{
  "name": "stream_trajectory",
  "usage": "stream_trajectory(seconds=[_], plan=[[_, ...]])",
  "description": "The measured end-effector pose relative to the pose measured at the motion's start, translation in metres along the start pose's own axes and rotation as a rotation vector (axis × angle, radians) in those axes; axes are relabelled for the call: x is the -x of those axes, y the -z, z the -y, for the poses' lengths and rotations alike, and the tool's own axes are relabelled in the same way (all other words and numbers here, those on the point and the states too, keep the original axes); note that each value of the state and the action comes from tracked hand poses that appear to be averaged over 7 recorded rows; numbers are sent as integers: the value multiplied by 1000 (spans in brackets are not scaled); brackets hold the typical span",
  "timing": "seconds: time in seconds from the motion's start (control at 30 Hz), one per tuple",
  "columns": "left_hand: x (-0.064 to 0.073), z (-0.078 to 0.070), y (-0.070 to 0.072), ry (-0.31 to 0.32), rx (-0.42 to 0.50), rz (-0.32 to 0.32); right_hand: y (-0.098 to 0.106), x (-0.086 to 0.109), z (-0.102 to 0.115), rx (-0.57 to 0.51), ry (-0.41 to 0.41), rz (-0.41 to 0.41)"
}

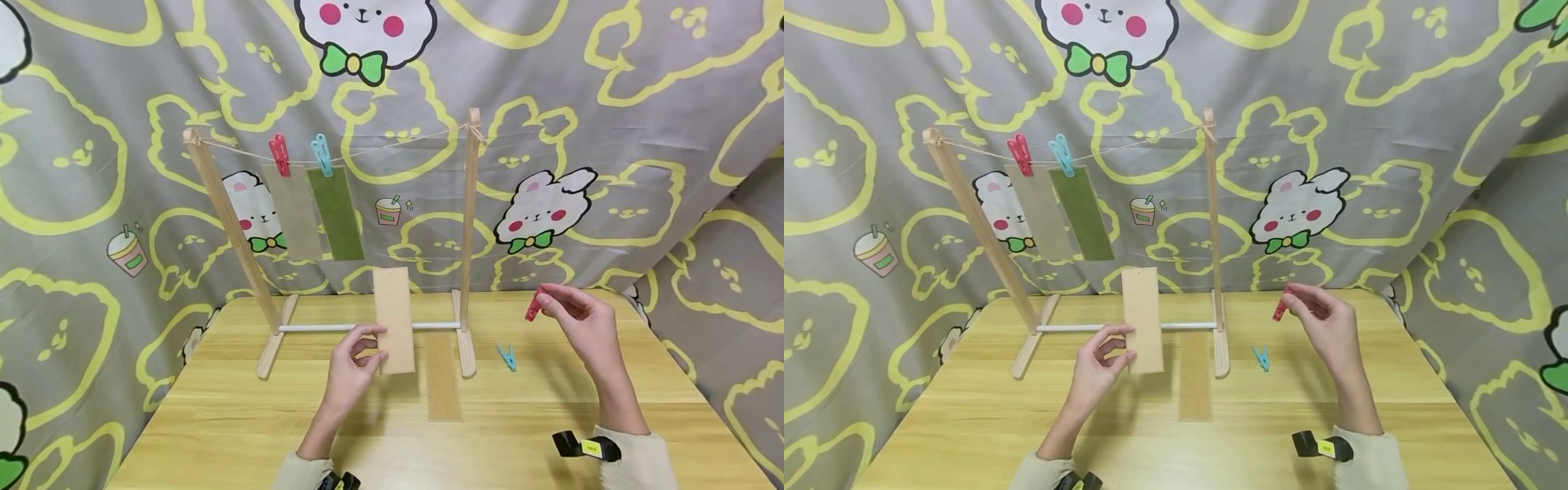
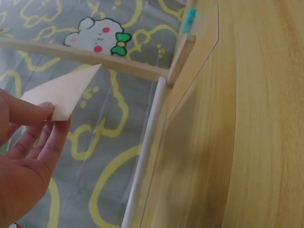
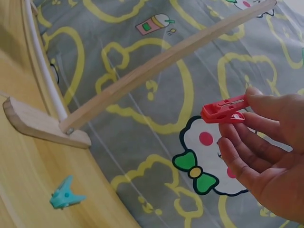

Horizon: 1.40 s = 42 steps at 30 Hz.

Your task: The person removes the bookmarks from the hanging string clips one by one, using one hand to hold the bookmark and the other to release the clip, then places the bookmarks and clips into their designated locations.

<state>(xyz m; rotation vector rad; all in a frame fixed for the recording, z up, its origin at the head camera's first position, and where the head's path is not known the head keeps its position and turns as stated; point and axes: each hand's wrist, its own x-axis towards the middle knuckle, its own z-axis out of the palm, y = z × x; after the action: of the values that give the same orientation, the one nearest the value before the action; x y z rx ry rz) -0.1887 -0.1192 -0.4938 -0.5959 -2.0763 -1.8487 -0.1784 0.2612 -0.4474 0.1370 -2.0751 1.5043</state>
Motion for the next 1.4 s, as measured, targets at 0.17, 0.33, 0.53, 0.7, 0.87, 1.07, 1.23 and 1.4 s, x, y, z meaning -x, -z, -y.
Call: stream_trajectory(seconds=[0.17,0.33,0.53,0.7,0.87,1.07,1.23,1.4], plan=[[-1,3,0,36,7,5,3,1,-10,47,-26,27],[-2,7,-3,67,31,38,2,-1,-21,48,-53,64],[-2,8,-7,114,25,61,-3,-5,-32,92,-63,92],[-2,11,-9,125,-7,83,-4,-4,-41,112,-86,104],[2,13,-5,140,-39,77,-5,-2,-48,96,-106,134],[6,12,-3,172,-20,112,-4,1,-54,71,-122,141],[8,13,0,211,-39,102,-5,0,-56,37,-147,146],[9,16,1,246,-48,129,-5,1,-60,72,-176,155]])
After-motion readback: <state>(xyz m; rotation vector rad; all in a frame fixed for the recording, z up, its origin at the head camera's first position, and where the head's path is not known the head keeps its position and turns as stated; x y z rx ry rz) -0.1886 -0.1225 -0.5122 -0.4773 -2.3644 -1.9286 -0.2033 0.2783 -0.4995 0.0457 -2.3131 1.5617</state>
